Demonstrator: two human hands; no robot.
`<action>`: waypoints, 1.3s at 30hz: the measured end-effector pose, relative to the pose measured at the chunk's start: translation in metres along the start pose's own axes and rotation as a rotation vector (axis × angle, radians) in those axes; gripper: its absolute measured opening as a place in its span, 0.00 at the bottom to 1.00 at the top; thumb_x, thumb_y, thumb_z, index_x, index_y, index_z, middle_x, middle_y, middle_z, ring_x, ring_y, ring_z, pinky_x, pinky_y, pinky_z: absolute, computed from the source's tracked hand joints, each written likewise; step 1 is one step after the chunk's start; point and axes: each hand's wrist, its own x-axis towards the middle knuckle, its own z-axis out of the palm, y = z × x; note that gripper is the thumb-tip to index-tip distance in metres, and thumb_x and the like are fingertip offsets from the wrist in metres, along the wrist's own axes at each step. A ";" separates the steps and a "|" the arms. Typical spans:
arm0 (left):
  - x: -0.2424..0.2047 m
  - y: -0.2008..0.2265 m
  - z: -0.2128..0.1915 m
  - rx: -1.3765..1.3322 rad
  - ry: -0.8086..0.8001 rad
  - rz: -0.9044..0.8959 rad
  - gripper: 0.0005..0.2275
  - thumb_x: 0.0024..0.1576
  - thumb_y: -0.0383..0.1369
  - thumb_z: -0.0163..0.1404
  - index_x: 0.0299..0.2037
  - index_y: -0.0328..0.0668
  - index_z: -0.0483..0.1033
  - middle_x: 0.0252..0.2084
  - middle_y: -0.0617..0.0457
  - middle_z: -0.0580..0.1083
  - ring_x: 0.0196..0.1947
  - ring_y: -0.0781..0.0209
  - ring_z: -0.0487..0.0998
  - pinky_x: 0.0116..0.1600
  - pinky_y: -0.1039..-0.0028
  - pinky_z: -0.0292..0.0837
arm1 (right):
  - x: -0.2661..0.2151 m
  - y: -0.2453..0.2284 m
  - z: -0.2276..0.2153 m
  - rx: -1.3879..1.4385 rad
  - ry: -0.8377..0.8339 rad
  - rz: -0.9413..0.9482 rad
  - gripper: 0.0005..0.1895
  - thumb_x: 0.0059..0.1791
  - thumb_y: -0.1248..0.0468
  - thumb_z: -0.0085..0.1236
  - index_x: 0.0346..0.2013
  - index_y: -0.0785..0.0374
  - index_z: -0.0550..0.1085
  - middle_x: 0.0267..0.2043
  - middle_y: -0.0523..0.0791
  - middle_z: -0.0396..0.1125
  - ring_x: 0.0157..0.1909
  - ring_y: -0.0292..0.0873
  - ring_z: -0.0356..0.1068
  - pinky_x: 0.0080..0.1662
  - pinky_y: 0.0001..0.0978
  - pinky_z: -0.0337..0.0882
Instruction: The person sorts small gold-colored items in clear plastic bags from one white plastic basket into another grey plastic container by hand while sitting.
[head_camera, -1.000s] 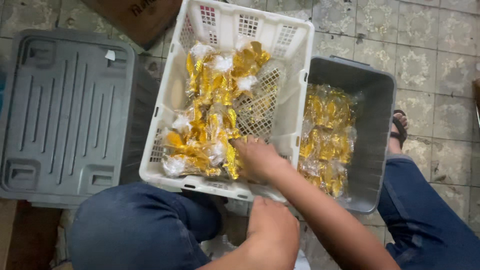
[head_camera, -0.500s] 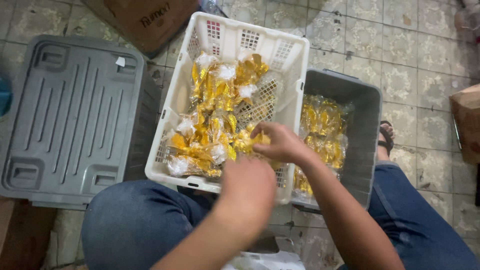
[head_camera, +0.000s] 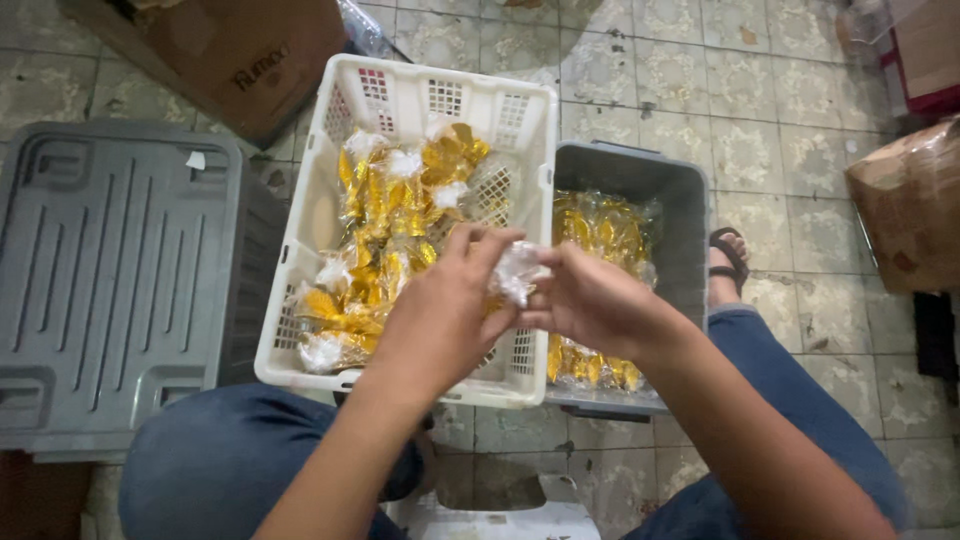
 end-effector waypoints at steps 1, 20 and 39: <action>0.000 0.000 -0.002 -0.117 0.007 0.015 0.27 0.53 0.27 0.56 0.65 0.46 0.67 0.60 0.36 0.67 0.48 0.18 0.75 0.46 0.33 0.76 | -0.005 0.004 -0.004 0.014 -0.049 0.002 0.33 0.58 0.54 0.23 0.76 0.66 0.45 0.72 0.76 0.30 0.74 0.74 0.45 0.67 0.64 0.55; 0.001 0.022 -0.021 -0.063 -0.262 -0.466 0.40 0.42 0.50 0.63 0.70 0.64 0.66 0.63 0.68 0.75 0.44 0.67 0.84 0.47 0.73 0.77 | -0.019 0.074 -0.007 -0.599 0.218 -0.698 0.24 0.47 0.52 0.57 0.47 0.61 0.60 0.38 0.45 0.66 0.35 0.39 0.67 0.34 0.29 0.69; 0.012 0.021 -0.030 0.081 -0.234 -0.628 0.28 0.49 0.52 0.57 0.62 0.67 0.69 0.58 0.69 0.73 0.28 0.56 0.78 0.45 0.67 0.69 | 0.082 0.034 -0.210 -1.281 0.535 -0.300 0.19 0.47 0.71 0.44 0.51 0.53 0.71 0.57 0.43 0.68 0.57 0.46 0.67 0.53 0.51 0.64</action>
